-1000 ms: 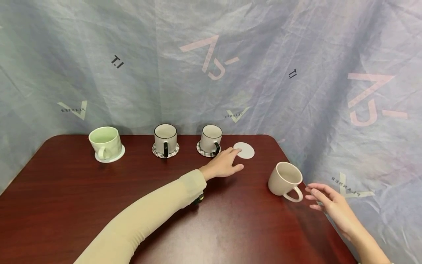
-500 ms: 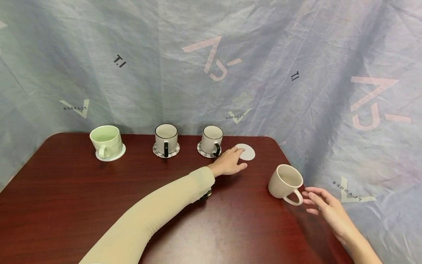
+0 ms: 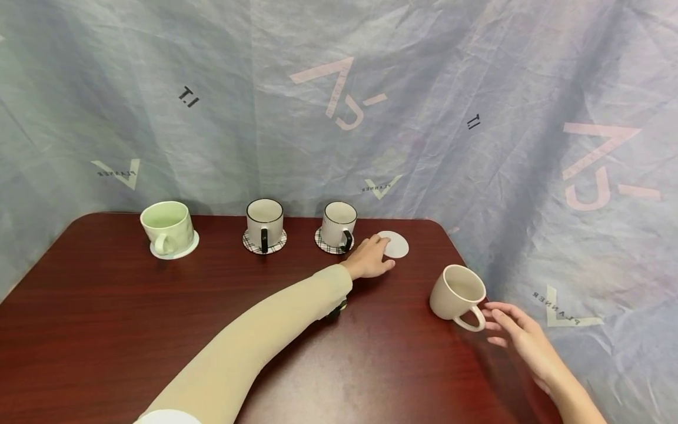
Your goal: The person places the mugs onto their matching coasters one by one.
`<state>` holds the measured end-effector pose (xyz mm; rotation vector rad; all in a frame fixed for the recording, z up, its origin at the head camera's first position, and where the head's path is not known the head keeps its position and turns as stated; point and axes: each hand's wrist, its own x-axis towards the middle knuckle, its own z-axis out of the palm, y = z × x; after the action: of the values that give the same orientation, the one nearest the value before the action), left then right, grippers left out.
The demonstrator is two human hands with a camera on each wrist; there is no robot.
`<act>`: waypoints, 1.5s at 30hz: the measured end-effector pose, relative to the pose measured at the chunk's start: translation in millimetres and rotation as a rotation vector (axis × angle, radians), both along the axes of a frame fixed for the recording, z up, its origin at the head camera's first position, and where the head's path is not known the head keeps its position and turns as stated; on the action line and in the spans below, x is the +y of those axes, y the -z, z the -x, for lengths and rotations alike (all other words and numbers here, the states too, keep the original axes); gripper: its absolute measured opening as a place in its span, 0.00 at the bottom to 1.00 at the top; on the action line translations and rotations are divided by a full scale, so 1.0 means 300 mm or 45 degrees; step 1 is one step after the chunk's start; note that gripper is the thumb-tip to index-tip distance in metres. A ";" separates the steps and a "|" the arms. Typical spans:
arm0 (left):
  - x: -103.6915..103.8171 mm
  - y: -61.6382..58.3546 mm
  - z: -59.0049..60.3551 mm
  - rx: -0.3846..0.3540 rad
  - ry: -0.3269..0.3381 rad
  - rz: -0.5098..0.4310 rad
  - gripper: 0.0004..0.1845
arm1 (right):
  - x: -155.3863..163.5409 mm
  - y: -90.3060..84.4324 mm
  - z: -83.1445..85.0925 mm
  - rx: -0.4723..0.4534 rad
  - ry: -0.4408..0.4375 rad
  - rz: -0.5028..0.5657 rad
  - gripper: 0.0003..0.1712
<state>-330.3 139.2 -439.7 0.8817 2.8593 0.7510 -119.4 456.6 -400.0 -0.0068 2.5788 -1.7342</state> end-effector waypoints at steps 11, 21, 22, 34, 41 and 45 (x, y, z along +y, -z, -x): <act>0.032 0.023 0.044 -0.005 -0.076 0.067 0.36 | -0.012 0.006 0.005 -0.069 0.002 -0.034 0.25; 0.041 0.018 0.059 0.028 -0.126 0.099 0.36 | -0.017 0.006 0.004 -0.096 0.019 -0.030 0.25; 0.043 0.022 0.063 0.027 -0.128 0.107 0.36 | -0.018 0.006 0.003 -0.100 0.014 -0.030 0.25; 0.055 0.059 0.110 0.017 -0.207 0.120 0.42 | -0.037 0.002 -0.001 -0.117 -0.067 -0.038 0.28; 0.059 0.073 0.138 -0.012 -0.231 0.160 0.46 | -0.044 0.012 0.009 -0.149 -0.073 -0.003 0.25; 0.063 0.067 0.145 -0.036 -0.230 0.210 0.48 | -0.046 0.014 0.014 -0.153 -0.066 0.033 0.23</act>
<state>-373.9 158.1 -459.7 0.5945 2.9512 0.5258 -123.5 442.7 -404.2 0.0286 2.4494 -1.6949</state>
